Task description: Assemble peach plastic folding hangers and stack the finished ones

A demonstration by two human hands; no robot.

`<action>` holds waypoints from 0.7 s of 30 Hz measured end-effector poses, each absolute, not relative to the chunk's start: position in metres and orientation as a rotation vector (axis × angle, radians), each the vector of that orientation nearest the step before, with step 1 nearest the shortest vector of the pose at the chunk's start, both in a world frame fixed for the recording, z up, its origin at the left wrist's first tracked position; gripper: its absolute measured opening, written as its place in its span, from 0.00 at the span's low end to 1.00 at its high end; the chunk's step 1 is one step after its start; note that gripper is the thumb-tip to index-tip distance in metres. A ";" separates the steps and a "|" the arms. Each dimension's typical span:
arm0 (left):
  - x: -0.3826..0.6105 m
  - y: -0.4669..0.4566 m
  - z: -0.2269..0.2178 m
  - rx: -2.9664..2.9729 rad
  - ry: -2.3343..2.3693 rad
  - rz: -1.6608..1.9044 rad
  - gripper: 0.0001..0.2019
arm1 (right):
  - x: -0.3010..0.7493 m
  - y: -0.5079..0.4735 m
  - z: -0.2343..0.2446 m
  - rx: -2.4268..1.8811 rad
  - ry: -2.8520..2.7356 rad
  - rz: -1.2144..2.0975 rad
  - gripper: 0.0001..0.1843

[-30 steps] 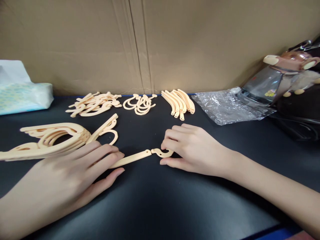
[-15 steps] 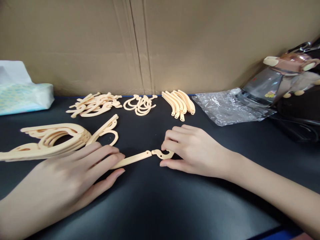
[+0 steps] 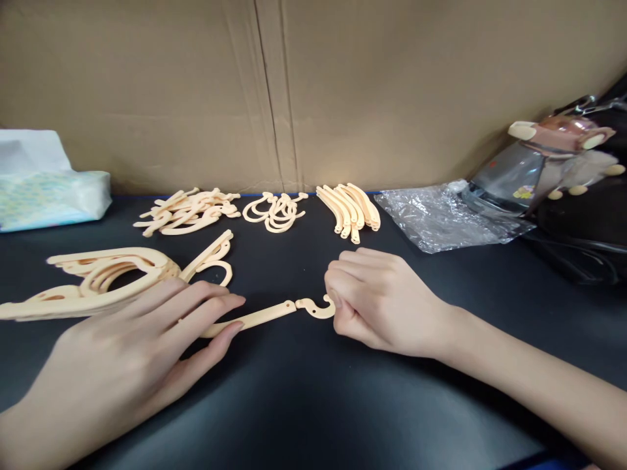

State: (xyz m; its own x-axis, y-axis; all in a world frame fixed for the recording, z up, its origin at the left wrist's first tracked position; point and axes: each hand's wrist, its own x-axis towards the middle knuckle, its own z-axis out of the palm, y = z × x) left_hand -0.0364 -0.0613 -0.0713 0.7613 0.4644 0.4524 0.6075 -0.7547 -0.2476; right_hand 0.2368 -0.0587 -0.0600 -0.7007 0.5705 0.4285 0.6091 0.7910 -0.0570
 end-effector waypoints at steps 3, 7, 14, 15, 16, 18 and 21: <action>-0.029 -0.063 -0.073 -2.571 -0.887 -0.614 0.08 | 0.236 -0.060 -0.062 -0.868 -2.551 -0.129 0.11; -0.015 -0.066 -0.075 -2.720 -1.025 -0.597 0.09 | 0.234 -0.060 -0.069 -0.898 -2.589 -0.051 0.08; 0.003 -0.059 -0.080 -2.853 -1.139 -0.506 0.08 | 0.237 -0.059 -0.074 -0.985 -2.569 -0.095 0.19; 0.004 -0.058 -0.082 -2.867 -1.160 -0.506 0.06 | 0.237 -0.059 -0.074 -0.999 -2.569 -0.097 0.18; 0.005 -0.056 -0.083 -2.888 -1.182 -0.509 0.05 | 0.238 -0.059 -0.073 -1.009 -2.574 -0.089 0.17; 0.005 -0.055 -0.085 -2.934 -1.226 -0.523 0.05 | 0.237 -0.060 -0.073 -1.009 -2.583 -0.051 0.14; 0.004 -0.054 -0.086 -2.977 -1.245 -0.555 0.06 | 0.235 -0.060 -0.074 -1.002 -2.569 -0.008 0.07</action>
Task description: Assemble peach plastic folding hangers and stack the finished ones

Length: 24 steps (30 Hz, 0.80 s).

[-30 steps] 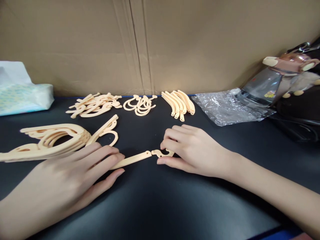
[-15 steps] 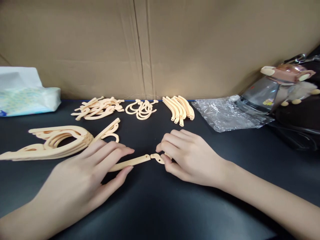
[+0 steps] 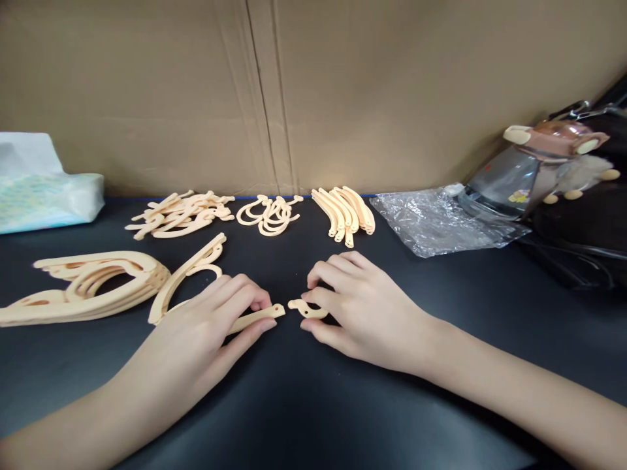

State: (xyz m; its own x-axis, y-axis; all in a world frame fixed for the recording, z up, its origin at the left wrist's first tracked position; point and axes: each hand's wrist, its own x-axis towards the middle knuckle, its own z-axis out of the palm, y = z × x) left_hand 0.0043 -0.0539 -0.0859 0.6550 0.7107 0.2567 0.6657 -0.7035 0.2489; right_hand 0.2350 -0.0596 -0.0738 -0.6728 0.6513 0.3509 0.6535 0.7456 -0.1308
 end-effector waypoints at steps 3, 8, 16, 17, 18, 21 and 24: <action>0.003 -0.054 -0.086 2.717 1.096 0.575 0.05 | 0.232 -0.059 -0.076 -1.038 -2.517 0.018 0.07; 0.000 -0.056 -0.089 2.639 1.043 0.665 0.04 | 0.231 -0.059 -0.078 -1.095 -2.414 0.234 0.05; -0.004 -0.056 -0.098 2.569 0.995 0.694 0.07 | 0.230 -0.058 -0.074 -1.143 -2.289 0.683 0.04; -0.004 -0.055 -0.098 2.578 0.992 0.702 0.08 | 0.230 -0.058 -0.074 -1.149 -2.281 0.708 0.04; -0.004 -0.055 -0.099 2.586 0.992 0.704 0.09 | 0.230 -0.058 -0.073 -1.150 -2.276 0.730 0.04; -0.003 -0.054 -0.098 2.629 0.985 0.713 0.11 | 0.230 -0.057 -0.072 -1.130 -2.268 0.794 0.05; -0.004 -0.053 -0.097 2.678 0.957 0.701 0.12 | 0.230 -0.057 -0.071 -1.099 -2.252 0.856 0.06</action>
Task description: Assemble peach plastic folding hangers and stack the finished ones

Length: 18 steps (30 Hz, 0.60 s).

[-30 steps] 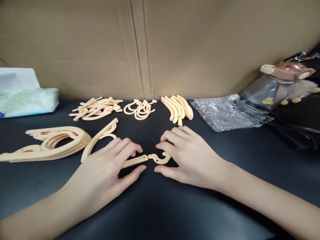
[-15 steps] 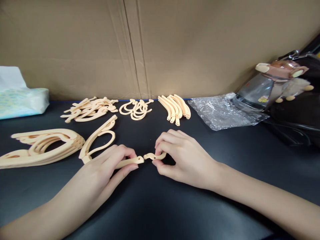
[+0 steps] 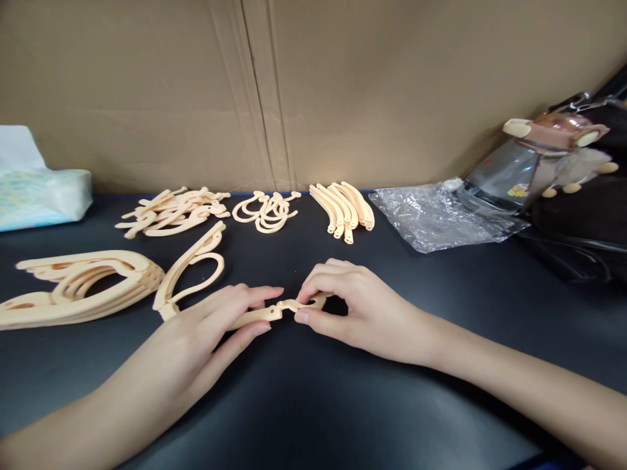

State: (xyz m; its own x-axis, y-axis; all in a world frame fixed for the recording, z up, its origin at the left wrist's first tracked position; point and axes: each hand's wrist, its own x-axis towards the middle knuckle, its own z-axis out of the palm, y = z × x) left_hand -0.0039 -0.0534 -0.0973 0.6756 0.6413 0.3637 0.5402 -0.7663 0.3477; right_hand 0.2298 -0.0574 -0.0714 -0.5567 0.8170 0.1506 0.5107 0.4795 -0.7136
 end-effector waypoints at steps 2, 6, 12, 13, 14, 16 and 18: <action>-0.005 -0.053 -0.097 2.689 0.943 0.691 0.12 | 0.230 -0.057 -0.071 -1.091 -2.235 0.892 0.07; -0.005 -0.054 -0.097 2.692 0.919 0.692 0.12 | 0.230 -0.057 -0.071 -1.112 -2.173 0.989 0.08; -0.005 -0.054 -0.096 2.691 0.883 0.678 0.10 | 0.232 -0.054 -0.071 -1.069 -2.215 1.026 0.07; -0.005 -0.054 -0.096 2.680 0.874 0.668 0.10 | 0.233 -0.054 -0.071 -1.050 -2.235 1.017 0.07; -0.005 -0.054 -0.096 2.666 0.866 0.660 0.10 | 0.233 -0.054 -0.071 -1.034 -2.249 1.009 0.07; -0.005 -0.054 -0.097 2.638 0.849 0.649 0.10 | 0.234 -0.053 -0.072 -1.014 -2.259 1.014 0.07; -0.005 -0.053 -0.099 2.608 0.837 0.641 0.11 | 0.234 -0.054 -0.073 -1.002 -2.255 1.031 0.07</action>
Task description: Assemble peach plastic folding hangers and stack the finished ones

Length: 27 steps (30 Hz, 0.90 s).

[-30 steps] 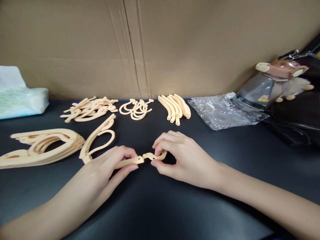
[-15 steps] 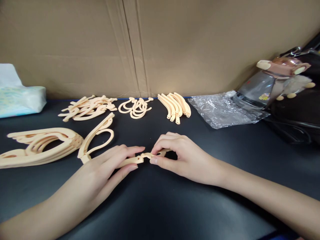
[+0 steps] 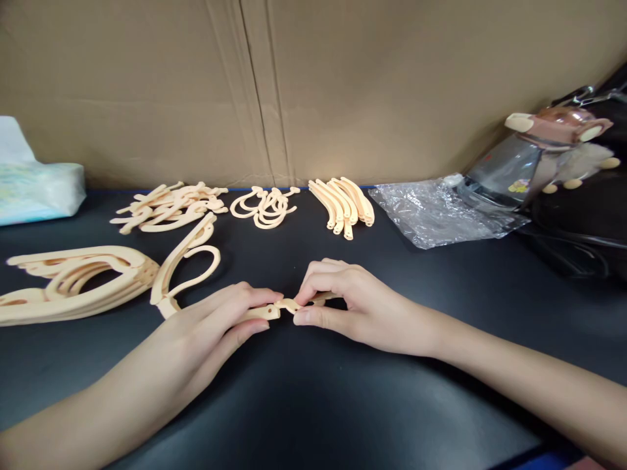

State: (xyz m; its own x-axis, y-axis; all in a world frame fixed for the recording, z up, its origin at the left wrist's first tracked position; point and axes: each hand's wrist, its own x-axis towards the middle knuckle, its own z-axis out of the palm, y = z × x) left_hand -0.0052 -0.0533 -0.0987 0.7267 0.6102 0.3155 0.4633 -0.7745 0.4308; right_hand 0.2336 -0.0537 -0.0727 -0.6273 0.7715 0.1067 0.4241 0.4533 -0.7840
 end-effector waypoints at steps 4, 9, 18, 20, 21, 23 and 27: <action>-0.005 -0.053 -0.099 2.555 0.832 0.636 0.10 | 0.234 -0.055 -0.073 -0.994 -2.264 1.043 0.07; -0.004 -0.053 -0.096 2.487 0.831 0.620 0.09 | 0.233 -0.056 -0.073 -0.981 -2.322 1.010 0.07; -0.004 -0.055 -0.096 2.442 0.860 0.585 0.07 | 0.232 -0.059 -0.071 -0.935 -2.498 0.745 0.07; -0.004 -0.055 -0.095 2.413 0.860 0.593 0.08 | 0.232 -0.061 -0.068 -0.935 -2.562 0.619 0.08; -0.004 -0.055 -0.095 2.399 0.856 0.597 0.08 | 0.232 -0.062 -0.067 -0.930 -2.595 0.532 0.09; -0.004 -0.054 -0.093 2.381 0.847 0.605 0.08 | 0.231 -0.065 -0.066 -0.919 -2.645 0.348 0.10; -0.002 -0.054 -0.091 2.379 0.831 0.626 0.07 | 0.229 -0.067 -0.067 -0.887 -2.660 0.157 0.10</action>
